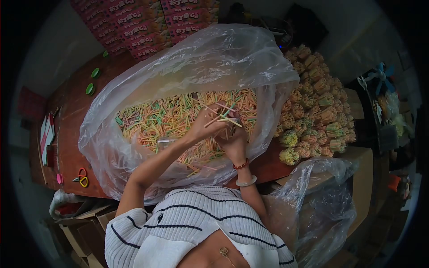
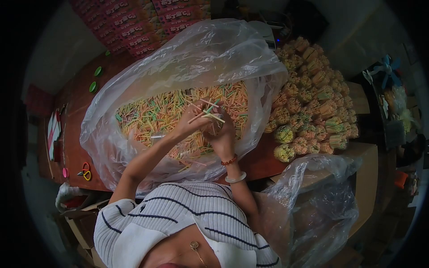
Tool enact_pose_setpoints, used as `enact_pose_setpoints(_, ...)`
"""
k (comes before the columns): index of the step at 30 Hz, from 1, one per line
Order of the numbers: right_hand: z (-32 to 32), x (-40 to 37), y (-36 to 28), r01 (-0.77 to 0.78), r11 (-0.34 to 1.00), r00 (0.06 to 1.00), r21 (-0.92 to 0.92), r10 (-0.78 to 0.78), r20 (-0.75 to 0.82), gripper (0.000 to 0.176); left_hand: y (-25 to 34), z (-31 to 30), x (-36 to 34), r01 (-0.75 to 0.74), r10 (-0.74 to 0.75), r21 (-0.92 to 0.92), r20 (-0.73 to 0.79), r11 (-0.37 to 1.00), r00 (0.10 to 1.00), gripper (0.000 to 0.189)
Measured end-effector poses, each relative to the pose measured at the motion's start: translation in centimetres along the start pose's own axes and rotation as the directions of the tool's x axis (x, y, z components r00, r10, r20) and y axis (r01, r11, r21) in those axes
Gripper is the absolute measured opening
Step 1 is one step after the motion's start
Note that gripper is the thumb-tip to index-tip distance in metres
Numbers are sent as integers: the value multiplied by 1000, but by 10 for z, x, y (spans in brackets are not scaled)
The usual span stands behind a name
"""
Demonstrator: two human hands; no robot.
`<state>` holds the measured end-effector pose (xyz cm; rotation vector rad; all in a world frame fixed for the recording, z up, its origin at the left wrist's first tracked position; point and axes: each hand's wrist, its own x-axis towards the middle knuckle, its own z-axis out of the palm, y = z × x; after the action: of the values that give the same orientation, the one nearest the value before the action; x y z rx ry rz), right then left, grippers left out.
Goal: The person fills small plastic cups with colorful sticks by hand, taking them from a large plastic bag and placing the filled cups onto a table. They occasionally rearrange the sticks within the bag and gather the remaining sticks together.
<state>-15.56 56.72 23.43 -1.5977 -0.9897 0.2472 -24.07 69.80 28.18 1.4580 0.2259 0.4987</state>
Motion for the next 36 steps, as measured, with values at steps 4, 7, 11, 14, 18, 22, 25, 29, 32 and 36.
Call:
enact_pose_setpoints(4, 9, 1, -4, -25, 968, 993, 248, 52, -102, 71, 21, -11, 3, 137, -157, 152, 136, 979, 978, 38)
enact_pose_setpoints(7, 8, 8, -9, -112, 963, 992, 246, 121, -20, 69, 29, -13, 1, 169, -191, 122, 202, 978, 960, 58)
enact_pose_setpoints(11, -21, 23, 1, -179, 974, 983, 140, 182, -15, 65, 27, -63, 3, -12, -84, 337, 269, 941, 960, 83)
enact_pose_setpoints(14, -44, 23, -6, -205, 974, 979, 95, 205, 1, 66, 22, -96, -1, -289, -63, 627, 476, 724, 877, 94)
enact_pose_setpoints(18, -52, 17, 0, -106, 994, 989, 32, 108, -98, 68, 16, -85, 7, -585, -336, 806, 578, 92, 744, 115)
enact_pose_setpoints(22, -35, 11, -24, -11, 995, 1000, -95, 12, 4, 66, -20, -75, 49, -744, -94, 637, 768, 201, 633, 99)
enact_pose_setpoints(25, -30, 10, -19, -253, 759, 957, 599, 286, 41, 66, -20, -71, 63, -757, -61, 573, 808, 314, 586, 67)
enact_pose_setpoints(29, -35, 12, -10, -111, 924, 989, 365, 65, 136, 66, -39, -90, 51, -772, 75, 555, 795, 311, 602, 60)
enact_pose_setpoints(32, -40, 26, -12, -180, 792, 983, 583, 129, 128, 65, -24, -95, 33, -632, 59, 712, 649, 305, 759, 62)
enact_pose_setpoints(36, -36, 20, -8, -219, 787, 975, 576, 158, 155, 65, -7, -96, 3, -167, 40, 788, 178, 592, 983, 75)
